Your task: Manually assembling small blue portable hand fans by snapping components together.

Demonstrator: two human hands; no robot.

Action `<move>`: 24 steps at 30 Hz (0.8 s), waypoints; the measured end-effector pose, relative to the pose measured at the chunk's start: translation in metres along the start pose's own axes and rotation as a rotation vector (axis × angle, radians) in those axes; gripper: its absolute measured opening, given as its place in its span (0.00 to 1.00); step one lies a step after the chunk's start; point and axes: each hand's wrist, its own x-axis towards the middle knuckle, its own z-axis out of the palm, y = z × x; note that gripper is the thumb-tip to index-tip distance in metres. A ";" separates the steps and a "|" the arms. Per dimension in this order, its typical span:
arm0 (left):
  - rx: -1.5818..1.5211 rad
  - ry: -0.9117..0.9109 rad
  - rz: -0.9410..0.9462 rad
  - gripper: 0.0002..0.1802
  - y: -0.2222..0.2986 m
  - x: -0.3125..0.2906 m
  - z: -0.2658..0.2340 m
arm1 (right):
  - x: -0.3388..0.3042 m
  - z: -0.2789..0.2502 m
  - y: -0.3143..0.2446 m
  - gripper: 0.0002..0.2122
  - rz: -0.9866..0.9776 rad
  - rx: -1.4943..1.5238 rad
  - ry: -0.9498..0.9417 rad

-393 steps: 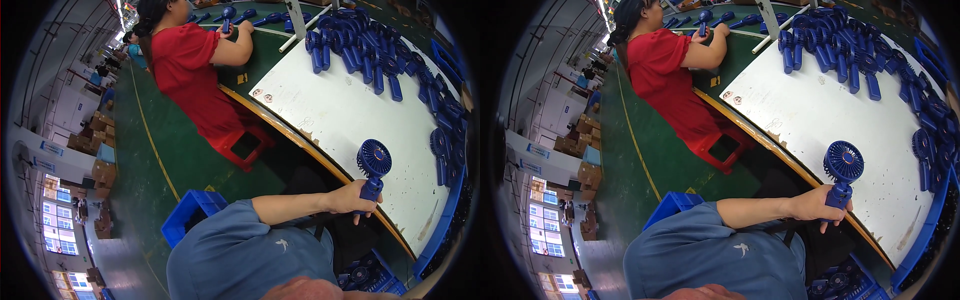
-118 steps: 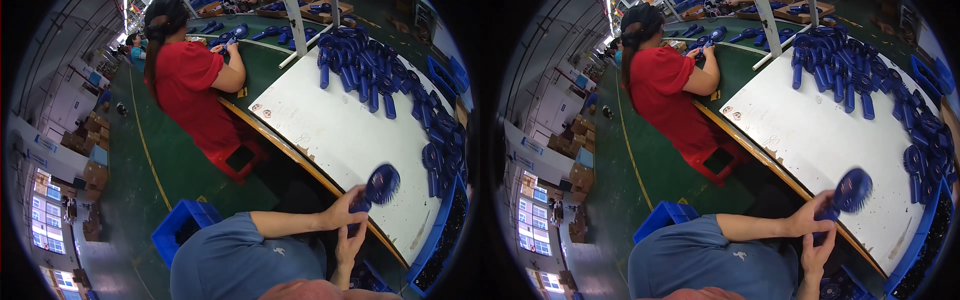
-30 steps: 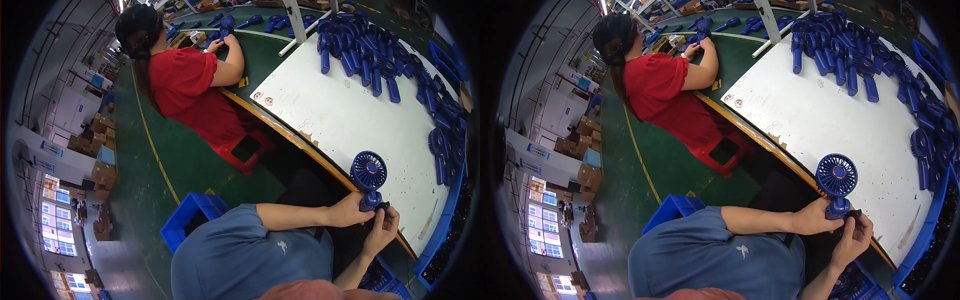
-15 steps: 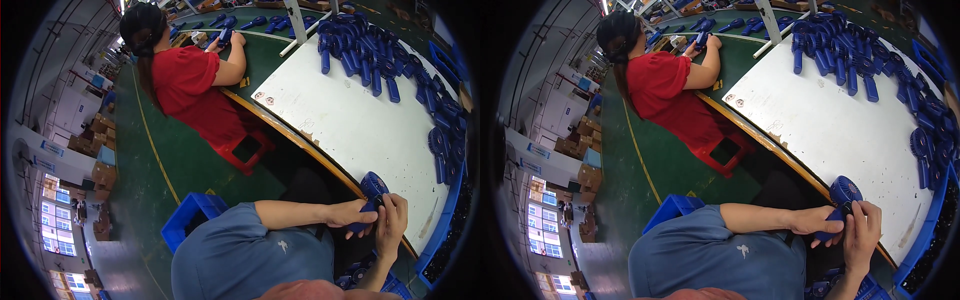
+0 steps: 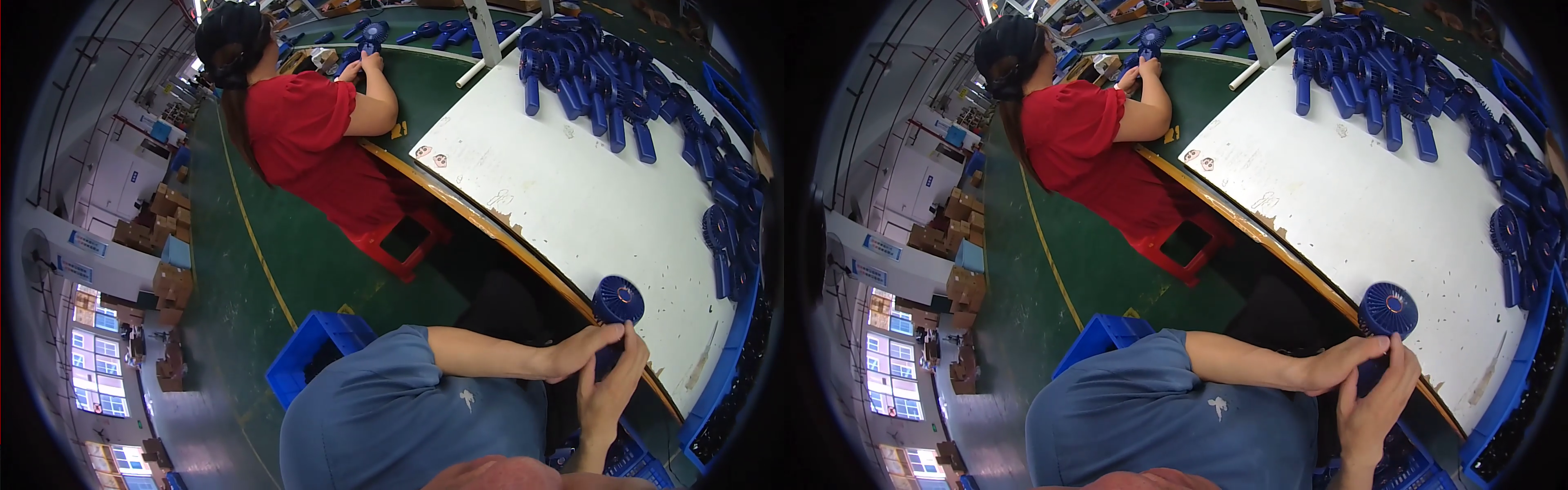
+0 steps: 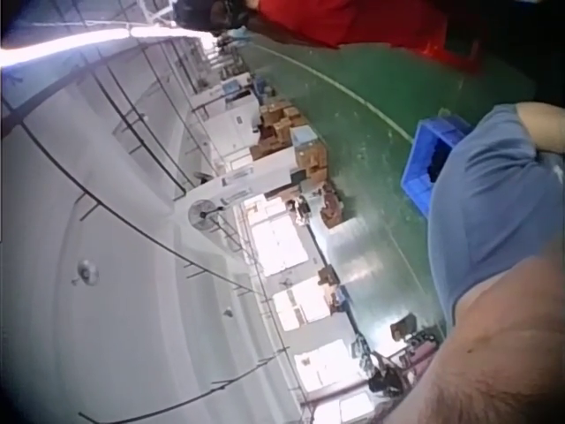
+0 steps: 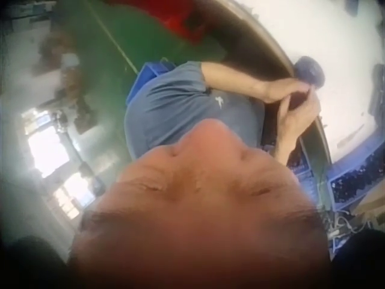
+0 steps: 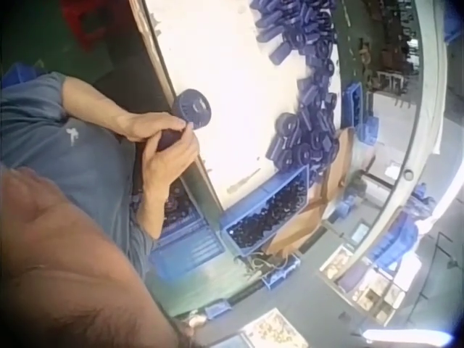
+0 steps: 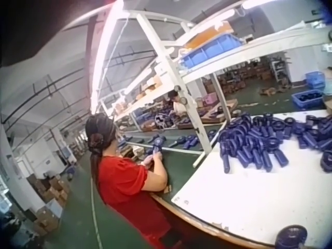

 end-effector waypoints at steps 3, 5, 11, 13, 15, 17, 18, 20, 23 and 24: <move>0.778 -0.344 0.244 0.35 0.025 0.001 -0.002 | -0.021 0.010 0.009 0.34 0.191 0.284 0.038; 0.922 -0.342 0.416 0.54 0.038 -0.002 0.011 | -0.049 0.030 0.023 0.34 0.479 0.595 0.113; 0.651 -0.137 0.189 0.32 0.041 0.004 -0.008 | -0.017 0.031 0.046 0.26 0.444 1.402 0.325; 0.366 -0.209 -0.031 0.28 0.033 0.004 -0.013 | -0.012 0.029 0.058 0.28 0.360 1.364 0.371; 0.337 -0.169 -0.128 0.26 0.013 0.001 -0.015 | -0.017 0.020 0.071 0.29 0.259 1.425 0.290; 0.217 -0.192 -0.209 0.24 0.006 0.001 -0.002 | -0.023 0.006 0.072 0.37 0.276 1.519 0.233; 0.190 -0.216 -0.289 0.23 0.003 0.000 -0.004 | -0.028 0.002 0.078 0.37 0.269 1.616 0.190; 0.189 -0.271 -0.375 0.20 -0.006 0.002 -0.002 | -0.048 -0.007 0.095 0.37 0.306 1.733 0.129; 0.258 -0.374 -0.408 0.19 -0.018 0.000 0.001 | -0.081 -0.015 0.103 0.34 0.318 1.762 0.137; 0.249 -0.414 -0.453 0.19 -0.020 -0.001 0.003 | -0.095 -0.018 0.101 0.31 0.327 1.715 0.186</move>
